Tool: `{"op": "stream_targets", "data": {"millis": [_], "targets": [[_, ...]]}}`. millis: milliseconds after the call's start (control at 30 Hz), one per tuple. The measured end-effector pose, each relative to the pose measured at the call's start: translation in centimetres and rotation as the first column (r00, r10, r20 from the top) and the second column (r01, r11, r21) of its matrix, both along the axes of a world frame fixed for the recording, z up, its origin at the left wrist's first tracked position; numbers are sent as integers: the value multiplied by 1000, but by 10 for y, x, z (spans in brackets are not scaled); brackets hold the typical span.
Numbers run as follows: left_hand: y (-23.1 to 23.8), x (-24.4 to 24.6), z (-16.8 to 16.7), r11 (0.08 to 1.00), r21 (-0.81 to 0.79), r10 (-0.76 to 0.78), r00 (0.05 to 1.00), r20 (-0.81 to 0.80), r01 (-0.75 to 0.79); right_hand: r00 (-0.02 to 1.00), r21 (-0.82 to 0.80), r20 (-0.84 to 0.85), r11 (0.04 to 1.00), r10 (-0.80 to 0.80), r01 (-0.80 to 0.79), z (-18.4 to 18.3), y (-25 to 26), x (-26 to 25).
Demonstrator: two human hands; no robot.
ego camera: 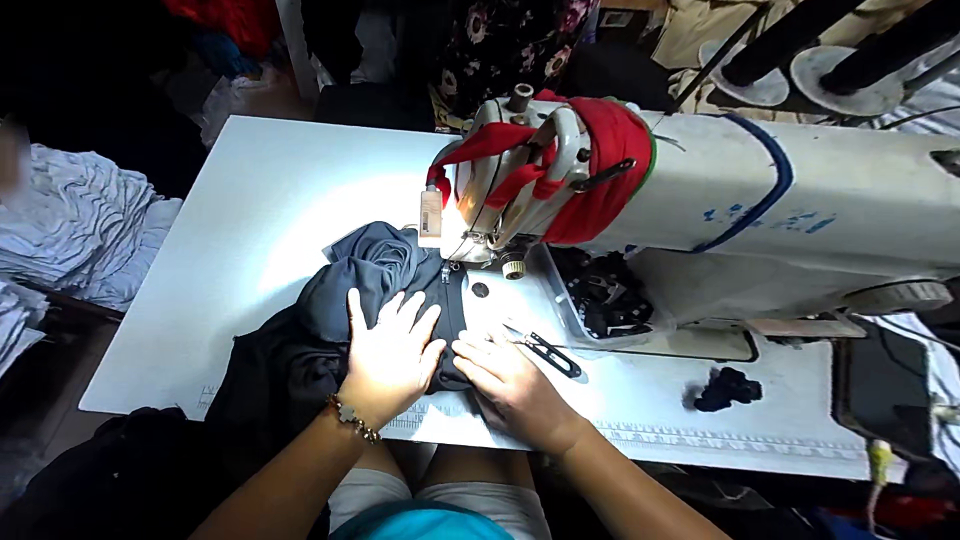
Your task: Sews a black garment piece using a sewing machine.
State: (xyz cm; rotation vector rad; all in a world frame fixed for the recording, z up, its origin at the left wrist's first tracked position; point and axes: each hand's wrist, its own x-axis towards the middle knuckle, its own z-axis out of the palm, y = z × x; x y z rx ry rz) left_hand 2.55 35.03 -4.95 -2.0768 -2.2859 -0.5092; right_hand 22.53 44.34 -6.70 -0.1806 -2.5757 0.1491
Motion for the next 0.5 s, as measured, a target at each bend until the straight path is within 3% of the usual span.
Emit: {"op": "stream_targets", "data": {"millis": [233,500], "targets": [[2,1,-7,999,36,7,1000,13,-7,1000,-26,-27,1000,0,0,-1,4,-4],[13,-6,6,998,-56,7,1000,28,-5,999,-61,-11,998,-32,31,-1,9,-12]]}}
